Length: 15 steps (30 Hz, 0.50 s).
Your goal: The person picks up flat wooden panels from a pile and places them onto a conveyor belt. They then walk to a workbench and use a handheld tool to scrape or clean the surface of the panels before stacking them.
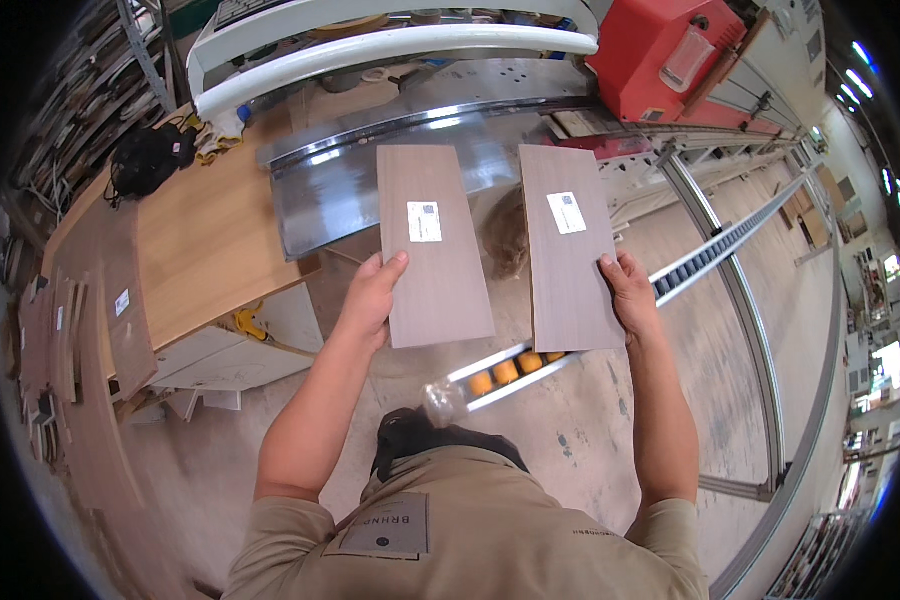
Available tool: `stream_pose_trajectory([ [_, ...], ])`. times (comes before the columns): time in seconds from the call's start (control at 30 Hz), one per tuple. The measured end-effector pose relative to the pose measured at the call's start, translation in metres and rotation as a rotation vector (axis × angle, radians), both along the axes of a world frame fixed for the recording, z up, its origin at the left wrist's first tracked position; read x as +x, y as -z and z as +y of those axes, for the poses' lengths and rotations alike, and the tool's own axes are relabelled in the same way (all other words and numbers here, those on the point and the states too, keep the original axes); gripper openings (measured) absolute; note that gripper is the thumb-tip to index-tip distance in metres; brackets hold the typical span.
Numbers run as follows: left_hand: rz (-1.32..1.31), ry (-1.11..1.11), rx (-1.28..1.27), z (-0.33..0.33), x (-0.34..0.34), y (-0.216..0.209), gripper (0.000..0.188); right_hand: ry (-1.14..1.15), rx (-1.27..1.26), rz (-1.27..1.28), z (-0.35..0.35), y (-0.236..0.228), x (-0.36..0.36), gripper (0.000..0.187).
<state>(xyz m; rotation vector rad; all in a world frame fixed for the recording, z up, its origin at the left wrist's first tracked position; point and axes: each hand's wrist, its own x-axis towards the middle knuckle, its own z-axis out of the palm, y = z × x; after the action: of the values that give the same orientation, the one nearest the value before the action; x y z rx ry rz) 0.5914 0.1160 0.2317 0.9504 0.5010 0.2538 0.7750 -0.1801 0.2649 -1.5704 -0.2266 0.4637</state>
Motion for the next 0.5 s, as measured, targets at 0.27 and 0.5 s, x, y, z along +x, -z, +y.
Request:
stream_pose_trajectory([
  [0.27,0.150,-0.062,0.032,-0.029,0.090,-0.004,0.043,-0.172,-0.020,0.041,0.002,0.028,0.126,0.035],
  [0.5,0.295,-0.200,-0.011,-0.079,0.162,-0.020,0.050,-0.359,0.190,0.266,-0.003,0.021,0.219,0.049],
])
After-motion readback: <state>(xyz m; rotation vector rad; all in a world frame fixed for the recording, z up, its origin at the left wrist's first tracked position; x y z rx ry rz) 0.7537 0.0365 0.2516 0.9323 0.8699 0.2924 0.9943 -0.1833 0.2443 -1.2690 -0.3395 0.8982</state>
